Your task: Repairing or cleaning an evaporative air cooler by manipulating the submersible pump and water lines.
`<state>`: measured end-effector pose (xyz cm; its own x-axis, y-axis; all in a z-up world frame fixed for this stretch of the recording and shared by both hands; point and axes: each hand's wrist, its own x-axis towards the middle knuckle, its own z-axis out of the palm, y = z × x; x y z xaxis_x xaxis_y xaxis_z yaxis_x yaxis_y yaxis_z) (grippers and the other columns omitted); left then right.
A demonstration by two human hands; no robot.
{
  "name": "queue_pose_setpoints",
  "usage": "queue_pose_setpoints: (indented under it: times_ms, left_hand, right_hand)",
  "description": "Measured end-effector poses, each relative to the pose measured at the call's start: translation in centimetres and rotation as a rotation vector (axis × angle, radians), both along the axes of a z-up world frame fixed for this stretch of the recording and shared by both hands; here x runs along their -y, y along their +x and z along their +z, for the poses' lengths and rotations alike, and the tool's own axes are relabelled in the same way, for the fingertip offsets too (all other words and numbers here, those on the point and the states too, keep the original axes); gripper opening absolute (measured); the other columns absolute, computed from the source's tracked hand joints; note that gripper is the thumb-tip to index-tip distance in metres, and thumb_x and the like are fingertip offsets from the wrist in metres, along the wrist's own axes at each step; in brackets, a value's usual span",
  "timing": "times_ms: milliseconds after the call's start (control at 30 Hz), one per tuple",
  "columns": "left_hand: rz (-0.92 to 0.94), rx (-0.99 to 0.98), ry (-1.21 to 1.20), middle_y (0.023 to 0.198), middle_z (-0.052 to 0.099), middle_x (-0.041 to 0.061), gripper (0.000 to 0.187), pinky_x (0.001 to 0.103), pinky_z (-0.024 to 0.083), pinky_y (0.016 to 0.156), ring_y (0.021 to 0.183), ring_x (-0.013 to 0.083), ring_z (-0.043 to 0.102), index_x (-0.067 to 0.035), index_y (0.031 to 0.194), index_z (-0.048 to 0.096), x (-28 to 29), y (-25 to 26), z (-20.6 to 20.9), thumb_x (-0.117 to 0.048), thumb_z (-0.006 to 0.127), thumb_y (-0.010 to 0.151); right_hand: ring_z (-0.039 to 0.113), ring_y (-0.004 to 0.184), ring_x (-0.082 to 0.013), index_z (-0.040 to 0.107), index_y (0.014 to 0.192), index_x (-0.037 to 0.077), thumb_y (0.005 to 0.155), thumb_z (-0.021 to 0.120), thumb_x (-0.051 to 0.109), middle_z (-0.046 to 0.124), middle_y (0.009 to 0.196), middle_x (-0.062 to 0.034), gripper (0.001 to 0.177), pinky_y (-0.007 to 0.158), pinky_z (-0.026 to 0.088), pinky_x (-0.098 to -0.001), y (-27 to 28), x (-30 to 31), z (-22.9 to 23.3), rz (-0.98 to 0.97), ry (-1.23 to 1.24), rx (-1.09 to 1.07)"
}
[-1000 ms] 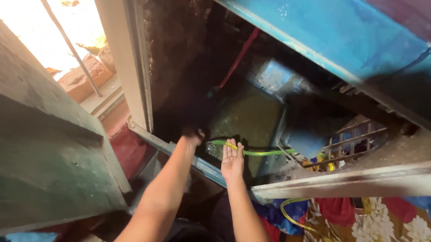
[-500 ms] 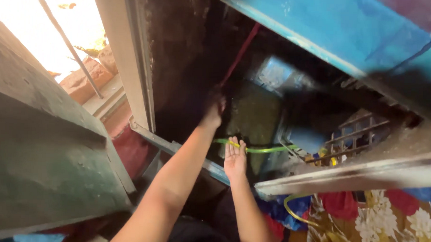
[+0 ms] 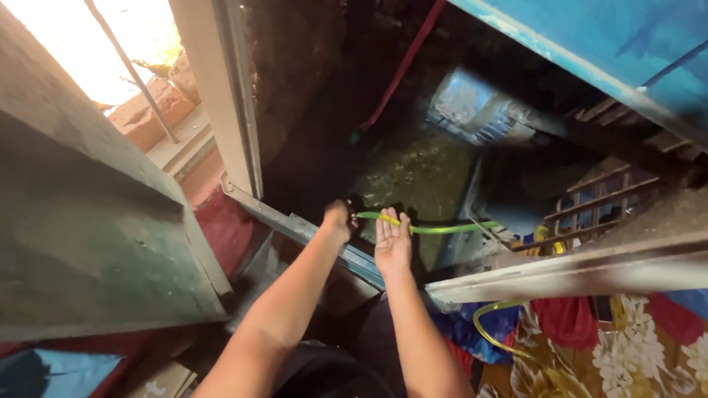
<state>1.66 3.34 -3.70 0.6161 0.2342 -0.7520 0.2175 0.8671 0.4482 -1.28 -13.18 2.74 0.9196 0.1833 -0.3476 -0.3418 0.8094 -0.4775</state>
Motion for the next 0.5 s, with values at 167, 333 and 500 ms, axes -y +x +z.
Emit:
queue_pose_setpoints:
  times_ms: [167,333,500]
  left_hand:
    - [0.018,0.014,-0.105,0.067,0.048,0.001,0.021,0.028,0.034,0.046,0.053,0.0147,0.042,-0.017,0.085,0.054,0.8,-0.1,0.3,-0.023,0.041,0.101]
    - [0.053,0.015,-0.159,0.068,0.051,0.001,0.023,0.027,0.034,0.045,0.053,0.0140,0.043,-0.016,0.085,0.055,0.9,-0.7,0.9,-0.022,0.040,0.102]
    - [0.062,0.012,-0.200,0.067,0.047,0.000,0.024,0.026,0.035,0.046,0.053,0.0133,0.042,-0.017,0.083,0.052,0.9,-1.1,1.5,-0.020,0.039,0.103]
  right_hand:
    - [0.050,0.141,-0.0307,0.042,0.144,0.008,0.102,0.055,0.039,0.050,0.153,-0.0157,0.054,0.116,0.045,-0.0424,-0.1,-0.2,0.6,0.009,-0.001,0.003]
    - [0.049,0.142,-0.0301,0.039,0.148,0.009,0.101,0.054,0.040,0.050,0.154,-0.0149,0.058,0.117,0.044,-0.0420,-0.4,-0.1,1.1,-0.008,-0.014,-0.001]
    - [0.050,0.141,-0.0310,0.040,0.144,0.008,0.102,0.055,0.038,0.050,0.153,-0.0167,0.053,0.116,0.046,-0.0430,0.0,-0.1,0.4,-0.041,0.016,-0.025]
